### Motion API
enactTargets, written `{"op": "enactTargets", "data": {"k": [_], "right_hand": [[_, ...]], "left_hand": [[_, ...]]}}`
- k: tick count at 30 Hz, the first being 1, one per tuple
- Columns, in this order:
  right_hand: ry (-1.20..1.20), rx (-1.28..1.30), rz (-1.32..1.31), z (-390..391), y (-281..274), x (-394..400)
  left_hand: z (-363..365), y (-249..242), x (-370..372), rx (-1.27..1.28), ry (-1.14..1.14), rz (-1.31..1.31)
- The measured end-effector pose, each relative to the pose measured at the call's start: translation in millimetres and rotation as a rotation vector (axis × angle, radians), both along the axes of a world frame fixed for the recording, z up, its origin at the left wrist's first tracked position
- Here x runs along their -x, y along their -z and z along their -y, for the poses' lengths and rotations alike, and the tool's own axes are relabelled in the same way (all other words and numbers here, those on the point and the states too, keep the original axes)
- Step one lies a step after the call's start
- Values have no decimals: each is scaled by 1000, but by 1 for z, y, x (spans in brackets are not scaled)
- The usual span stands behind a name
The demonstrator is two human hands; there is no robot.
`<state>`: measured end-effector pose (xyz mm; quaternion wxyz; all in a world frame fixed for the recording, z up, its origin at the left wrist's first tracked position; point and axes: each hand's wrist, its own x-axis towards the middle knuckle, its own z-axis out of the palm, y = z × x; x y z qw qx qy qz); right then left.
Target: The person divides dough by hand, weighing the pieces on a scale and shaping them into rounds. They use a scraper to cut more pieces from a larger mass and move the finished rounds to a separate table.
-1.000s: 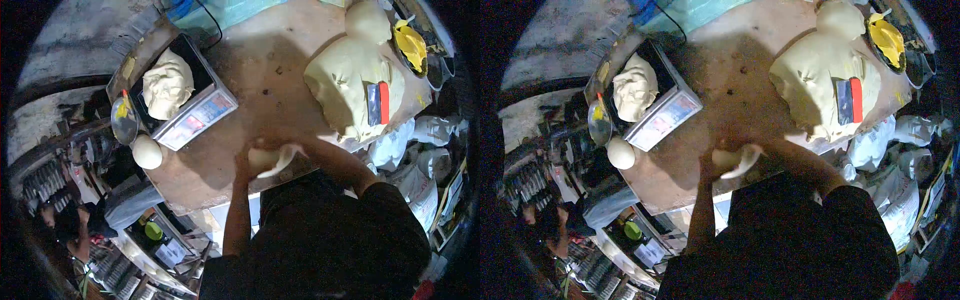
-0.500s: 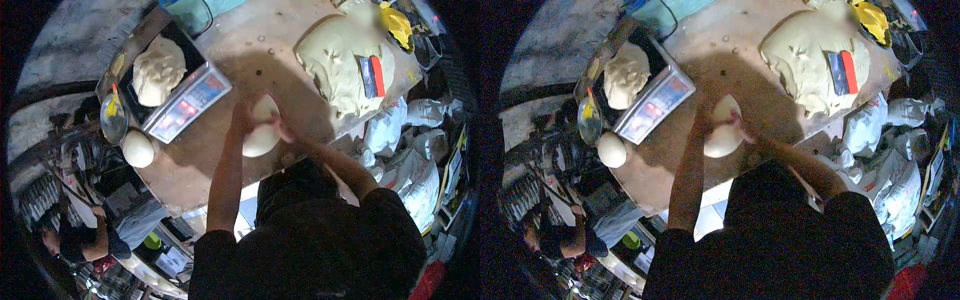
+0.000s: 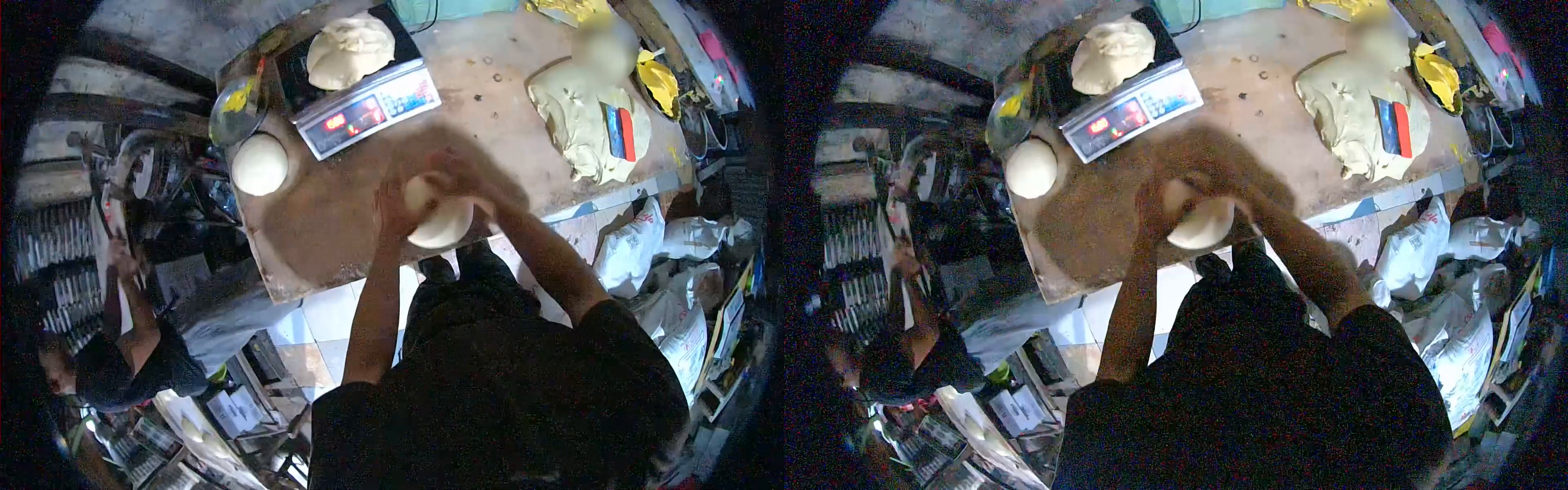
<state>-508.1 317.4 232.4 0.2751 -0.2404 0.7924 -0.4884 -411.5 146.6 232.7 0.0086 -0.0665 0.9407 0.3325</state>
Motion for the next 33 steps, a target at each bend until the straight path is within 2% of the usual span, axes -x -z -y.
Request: {"op": "enactTargets", "data": {"k": [2, 3, 4, 5, 6, 7, 8, 9, 10, 11, 12, 13, 14, 16, 18, 20, 21, 22, 24, 25, 26, 27, 29, 31, 32, 33], "right_hand": [[-4, -15, -34, 4, 11, -4], [-8, -51, 46, 3, 21, -10], [-7, -84, 126, 2, 31, -16], [-15, -89, 133, -1, 41, -23], [-187, -162, -63, -5, 52, -34], [-358, -227, -266, -5, 54, -41], [-364, -216, -270, 0, 36, -42], [-379, -226, -139, 7, 2, -45], [-401, -236, -7, 10, -18, -43], [-416, -246, -139, 9, 14, -41], [-440, -229, -149, 3, 9, -38], [-188, -32, -98, -3, 2, -37], [58, 167, -39, -9, -4, -34], [142, -251, 13, -40, 33, -28], [-111, -389, 243, -64, 20, -31], [205, -18, 332, -67, 69, -75], [212, -94, 176, -49, 53, -79], [196, -92, 170, -31, 42, -73], [419, 50, 680, 9, 28, -57], [409, 55, 669, 34, 41, -54], [344, 22, 341, 58, 65, -58], [274, -17, 17, 78, 79, -63], [198, 70, 256, 152, -19, -62], [83, 247, 394, 226, -22, -71], [33, 241, 333, 264, -11, -76], [-20, 232, 272, 297, 3, -79]], "left_hand": [[1, 31, 1, -346, -56, -107], [0, -12, -5, -611, -34, -74], [-2, -13, -15, -618, -46, -64], [-6, -16, -20, -574, 99, 39], [-9, -19, -28, -523, 245, 140], [-13, -12, -48, -380, 26, 288], [-15, 2, -72, -230, -194, 429], [-17, 12, -88, -263, -191, 252], [-17, 9, -87, -253, -207, 255], [-16, 5, -87, -285, -250, 236], [-15, 1, -84, -313, -294, 209], [-11, 6, -85, 63, -166, -277], [-4, 9, -90, 87, -191, -294], [2, -7, -103, -402, -452, 414], [-20, 5, -124, -886, -474, 130], [-38, 19, -107, -912, -495, 10], [-42, 23, -101, -941, -495, -92], [-42, 21, -92, -939, -507, -106], [-34, 2, -75, -1499, -699, -51], [-23, -4, -72, -1443, -759, -124], [2, -32, -70, -1277, -689, -153], [23, -40, -78, -1256, -785, -183], [66, -63, -99, -1223, -920, -308], [117, -76, -113, -1132, -980, -533], [143, -77, -122, -1053, -1012, -648], [173, -81, -126, -936, -964, -611]]}}
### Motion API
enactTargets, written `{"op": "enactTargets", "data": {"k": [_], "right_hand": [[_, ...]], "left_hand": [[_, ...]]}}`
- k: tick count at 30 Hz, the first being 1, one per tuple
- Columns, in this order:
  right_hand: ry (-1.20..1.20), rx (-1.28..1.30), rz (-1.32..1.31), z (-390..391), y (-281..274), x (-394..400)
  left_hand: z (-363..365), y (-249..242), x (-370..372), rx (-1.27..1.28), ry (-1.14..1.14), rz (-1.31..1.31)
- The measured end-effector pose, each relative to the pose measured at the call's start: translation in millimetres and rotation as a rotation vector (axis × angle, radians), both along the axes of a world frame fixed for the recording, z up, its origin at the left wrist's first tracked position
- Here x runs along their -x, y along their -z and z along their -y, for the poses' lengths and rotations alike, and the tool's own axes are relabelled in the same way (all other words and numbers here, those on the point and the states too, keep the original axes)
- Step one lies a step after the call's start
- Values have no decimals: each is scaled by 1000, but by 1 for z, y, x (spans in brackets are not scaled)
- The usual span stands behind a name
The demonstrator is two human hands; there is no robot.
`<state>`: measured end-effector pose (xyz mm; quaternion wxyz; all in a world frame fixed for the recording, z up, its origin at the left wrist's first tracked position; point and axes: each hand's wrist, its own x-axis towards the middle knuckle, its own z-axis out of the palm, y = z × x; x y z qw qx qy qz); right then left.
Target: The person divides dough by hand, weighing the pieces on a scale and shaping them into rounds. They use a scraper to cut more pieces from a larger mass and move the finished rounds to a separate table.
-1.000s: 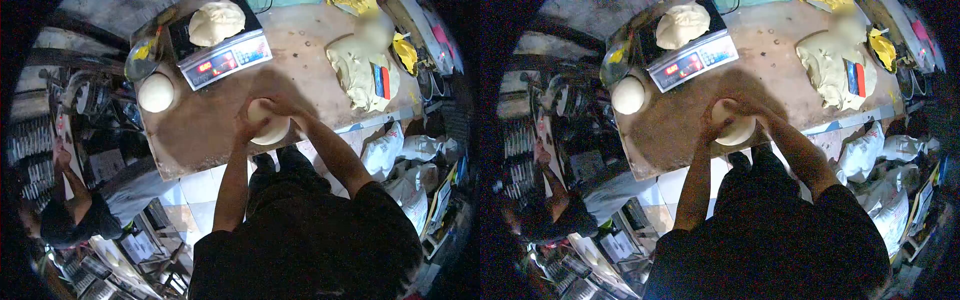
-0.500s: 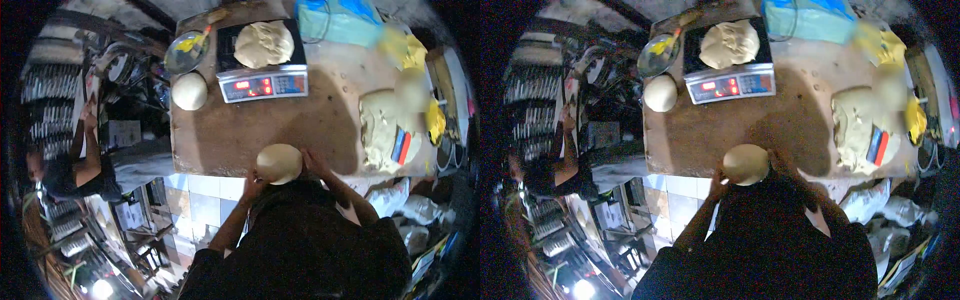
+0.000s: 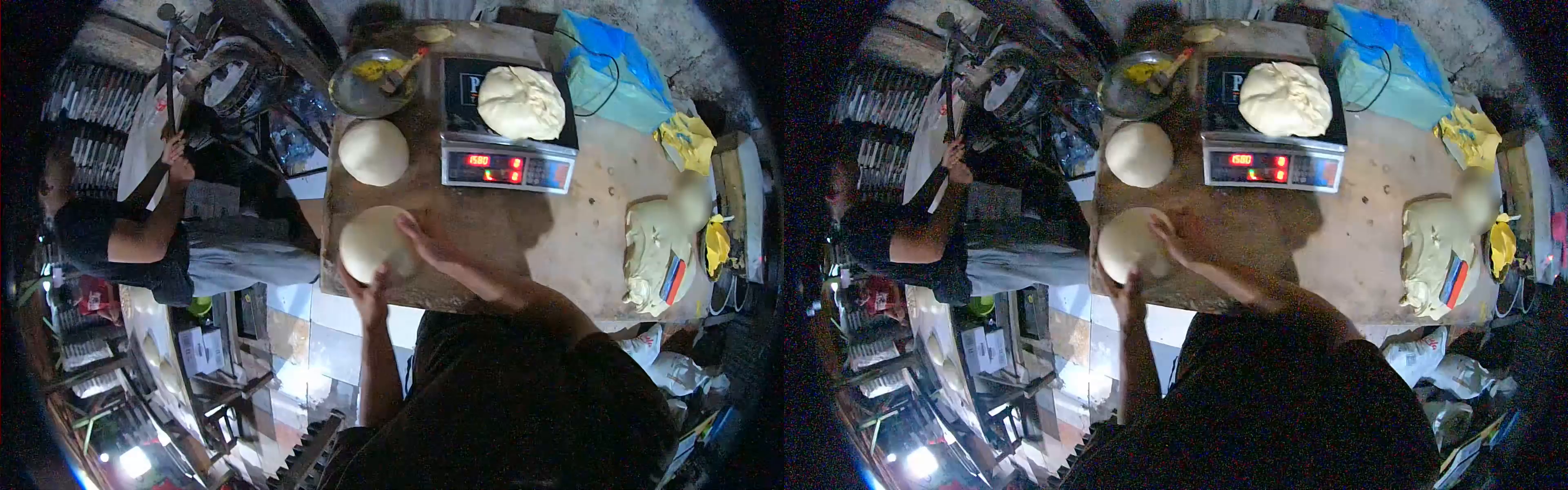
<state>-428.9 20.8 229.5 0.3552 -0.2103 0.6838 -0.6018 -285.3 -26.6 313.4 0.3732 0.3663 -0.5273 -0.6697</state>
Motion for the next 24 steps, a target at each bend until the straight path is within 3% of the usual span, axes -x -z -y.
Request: {"op": "enactTargets", "data": {"k": [1, 3, 4, 5, 6, 7, 8, 9, 10, 12, 13, 14, 15, 16, 17, 20, 21, 22, 23, 24], "right_hand": [[-4, -5, -11, 26, 6, 0], [-21, -249, -200, 59, 14, 0], [-5, -258, -205, 59, 13, 2], [-140, -239, -195, 50, 7, 10], [-265, -228, -184, 32, 1, 21], [-341, -168, -335, 2, -9, 29], [-422, -110, -484, -30, -19, 37], [-430, -219, -610, -70, -18, 54], [-449, -332, -738, -98, -19, 68], [-40, -146, -633, -105, -61, 127], [-47, -430, -851, -102, -98, 153], [-56, -722, -1055, -92, -129, 177], [-73, -740, -1122, -76, -140, 200], [24, -810, -1393, -55, -136, 214], [66, -1017, -1462, -40, -149, 211], [37, -1297, -1421, -20, -94, 252], [16, -1367, -1365, -16, -89, 268], [81, -1236, -1217, -19, -110, 278], [43, -990, -883, -42, -135, 288], [504, -280, -1256, -76, -79, 324]], "left_hand": [[33, -3, -2, 100, 38, 68], [97, 41, -22, 152, 194, 238], [117, 58, -31, -54, 230, 334], [142, 113, -41, 485, 96, 915], [138, 86, -33, 482, 31, 856], [132, 54, -25, 470, -25, 799], [136, 58, -22, 493, -62, 703], [144, 61, -14, 511, -105, 608], [134, 30, 6, 551, -82, 607], [130, 38, 42, 672, 21, 391], [119, 27, 74, 677, 109, 288], [114, 47, 106, 506, 262, 15], [94, 20, 140, 390, 405, -43], [90, 22, 172, 265, 640, -302], [80, 21, 211, 309, 691, -293], [49, 11, 297, 334, 791, -163], [45, 7, 314, 505, 809, -74], [43, 15, 327, 682, 824, 5], [40, 25, 334, 852, 833, 90], [37, 31, 340, 857, 836, 72]]}}
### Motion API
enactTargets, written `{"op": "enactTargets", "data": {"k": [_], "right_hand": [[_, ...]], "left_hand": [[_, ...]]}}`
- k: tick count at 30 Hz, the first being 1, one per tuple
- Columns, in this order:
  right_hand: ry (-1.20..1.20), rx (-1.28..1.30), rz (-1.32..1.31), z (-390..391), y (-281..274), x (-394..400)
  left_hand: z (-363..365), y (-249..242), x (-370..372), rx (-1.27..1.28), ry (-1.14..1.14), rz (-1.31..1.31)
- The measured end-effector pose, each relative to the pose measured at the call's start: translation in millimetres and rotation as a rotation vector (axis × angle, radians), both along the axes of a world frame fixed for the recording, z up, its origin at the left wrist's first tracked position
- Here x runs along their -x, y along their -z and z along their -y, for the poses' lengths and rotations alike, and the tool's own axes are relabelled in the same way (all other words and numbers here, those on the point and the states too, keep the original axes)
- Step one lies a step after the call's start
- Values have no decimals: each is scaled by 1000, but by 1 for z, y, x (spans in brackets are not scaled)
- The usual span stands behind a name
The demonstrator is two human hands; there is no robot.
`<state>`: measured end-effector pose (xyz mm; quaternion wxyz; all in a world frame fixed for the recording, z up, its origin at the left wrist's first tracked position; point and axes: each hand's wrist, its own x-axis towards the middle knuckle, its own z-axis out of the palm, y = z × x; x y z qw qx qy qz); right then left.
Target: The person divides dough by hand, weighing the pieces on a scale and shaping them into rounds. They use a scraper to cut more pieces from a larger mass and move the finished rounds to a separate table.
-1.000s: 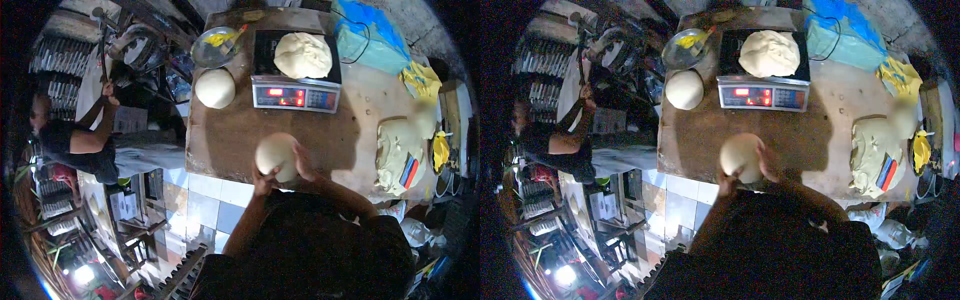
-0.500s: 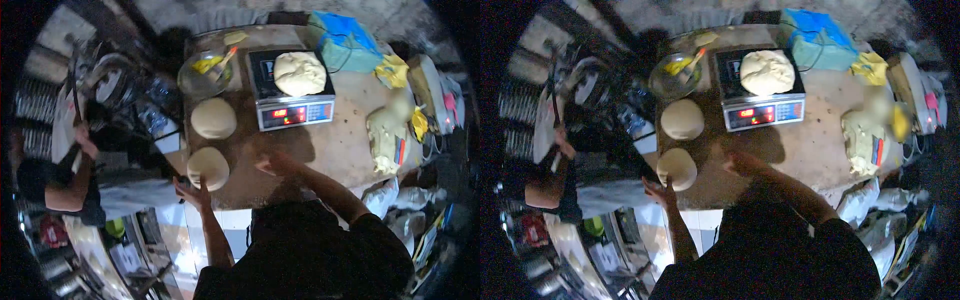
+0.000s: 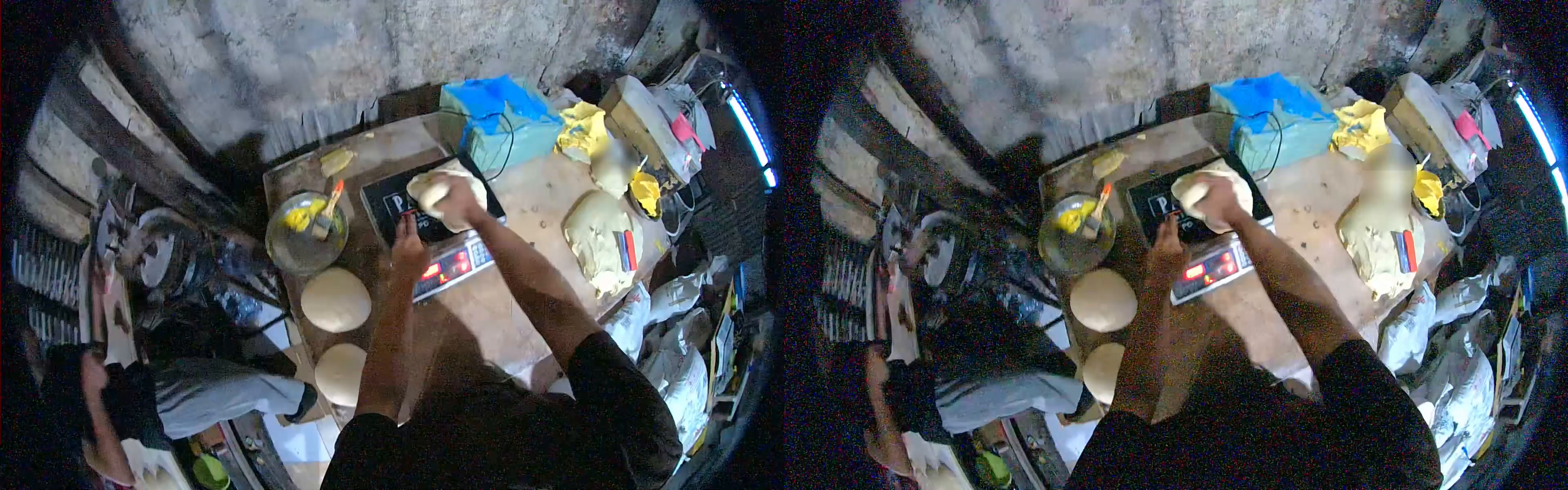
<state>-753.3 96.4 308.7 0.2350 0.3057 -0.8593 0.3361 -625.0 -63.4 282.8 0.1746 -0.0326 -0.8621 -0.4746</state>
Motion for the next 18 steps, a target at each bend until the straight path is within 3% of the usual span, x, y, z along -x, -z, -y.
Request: {"op": "enactTargets", "data": {"k": [1, 2, 3, 4, 6, 7, 9, 10, 11, 12, 13, 14, 15, 17, 18], "right_hand": [[89, 234, 486, -31, -5, 18], [118, 882, 777, -65, 27, 41], [-84, 1465, 983, -84, -15, 9], [-398, 1681, 993, -99, -55, -14], [-453, 1670, 821, -132, -102, -44], [-485, 1715, 781, -162, -94, -41], [-400, 1388, 880, -209, -100, -55], [-358, 1416, 884, -217, -103, -77], [-383, 1128, 903, -215, -114, -99], [-408, 838, 920, -213, -122, -121], [-291, 449, 1105, -213, -126, -151], [-596, 49, 987, -199, -125, -166], [-335, -501, 797, -182, -106, -214], [-494, -788, 1024, -177, -1, -282], [-498, -762, 1040, -176, 4, -294]], "left_hand": [[-4, 4, 7, 293, 89, 198], [-11, 5, 11, 591, 179, 398], [-21, -5, 11, 591, 198, 390], [-34, -26, 8, 613, 108, 458], [-53, -38, 14, 664, 9, 580], [-56, -43, 16, 642, -28, 596], [-60, -18, 28, 581, -99, 540], [-60, 9, 38, 565, -157, 557], [-60, 30, 46, 549, -219, 571], [-60, 1, 38, 680, -113, 626], [-61, -37, 30, 807, -7, 678], [-62, -40, 29, 796, -11, 678], [-61, -37, 28, 790, -14, 676], [-56, -21, 25, 889, -30, 503], [-56, -35, 22, 866, -16, 525]]}}
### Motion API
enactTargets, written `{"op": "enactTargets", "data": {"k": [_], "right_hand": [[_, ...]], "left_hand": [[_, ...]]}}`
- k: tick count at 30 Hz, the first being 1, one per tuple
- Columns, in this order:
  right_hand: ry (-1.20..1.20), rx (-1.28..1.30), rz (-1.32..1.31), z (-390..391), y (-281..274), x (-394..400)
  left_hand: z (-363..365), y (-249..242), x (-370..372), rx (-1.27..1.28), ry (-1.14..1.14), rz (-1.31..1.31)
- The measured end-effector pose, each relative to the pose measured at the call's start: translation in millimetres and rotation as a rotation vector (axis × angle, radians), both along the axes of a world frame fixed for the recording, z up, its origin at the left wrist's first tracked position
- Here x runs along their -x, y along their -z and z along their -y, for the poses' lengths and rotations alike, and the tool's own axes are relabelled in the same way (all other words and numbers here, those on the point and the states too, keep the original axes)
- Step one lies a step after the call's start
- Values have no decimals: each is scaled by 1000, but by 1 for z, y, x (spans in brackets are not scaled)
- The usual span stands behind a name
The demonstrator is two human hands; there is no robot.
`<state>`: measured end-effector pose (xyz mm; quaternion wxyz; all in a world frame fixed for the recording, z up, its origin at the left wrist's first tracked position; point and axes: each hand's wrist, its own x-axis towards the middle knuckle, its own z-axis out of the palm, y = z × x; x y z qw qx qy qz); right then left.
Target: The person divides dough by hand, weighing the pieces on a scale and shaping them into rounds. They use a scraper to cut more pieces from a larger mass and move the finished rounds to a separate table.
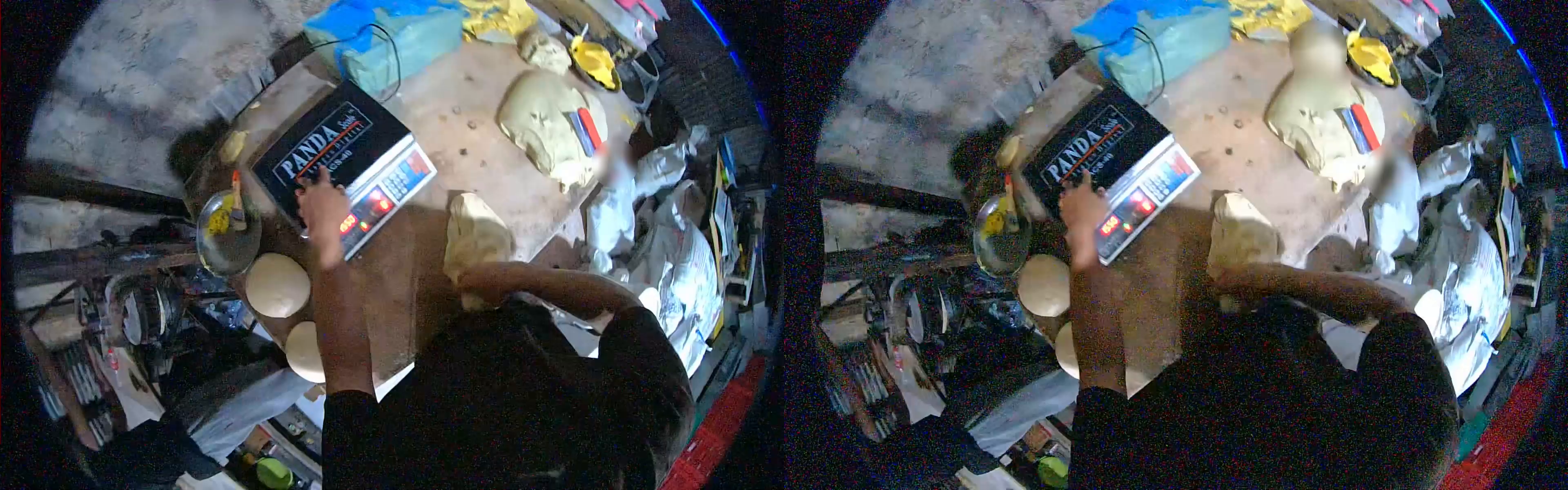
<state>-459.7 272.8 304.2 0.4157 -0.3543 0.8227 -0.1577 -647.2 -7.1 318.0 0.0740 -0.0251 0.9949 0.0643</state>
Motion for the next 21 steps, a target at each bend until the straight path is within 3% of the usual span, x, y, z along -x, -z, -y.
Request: {"op": "enactTargets", "data": {"k": [2, 3, 4, 5, 6, 7, 8, 9, 10, 11, 13, 14, 16, 18, 20, 21], "right_hand": [[38, -171, 304, -3, 4, -3], [2, 87, 161, -21, -9, 15], [-25, 344, 10, -46, -19, 45], [323, 315, 106, -71, 48, 61], [324, 331, 110, -95, 41, 91], [469, 235, -230, -120, 22, 126], [612, 130, -571, -147, 14, 162], [821, -112, -514, -184, 98, 186], [1033, 124, -644, -193, 84, 173], [1237, 368, -783, -199, 63, 152], [1348, 723, -204, -208, 54, 98], [1259, 580, -227, -209, 69, 61], [1186, 450, -254, -200, 78, 15], [1111, 943, -322, -182, 53, -9], [1649, 669, -596, -113, 93, 18], [1529, 676, -189, -132, 77, 34]], "left_hand": [[6, -17, -6, -59, -7, -71], [19, -3, -9, -37, -7, -57], [35, 22, -10, -295, -56, -188], [37, 33, -14, -556, -103, -324], [21, 27, -27, -486, -117, -378], [-4, 19, -43, -417, -132, -435], [-48, -2, -63, -514, -38, -360], [-98, -18, -84, -609, 60, -275], [-138, -13, -96, -599, 75, -267], [-179, 0, -103, -469, 391, -260], [-230, 32, -117, -194, 1002, -220], [-239, 56, -110, -199, 1014, -206], [-264, 105, -60, -283, 753, 45], [-300, 111, -14, -389, 651, 178], [-320, 103, -1, -592, 377, 433], [-328, 71, -7, -512, 266, 530]]}}
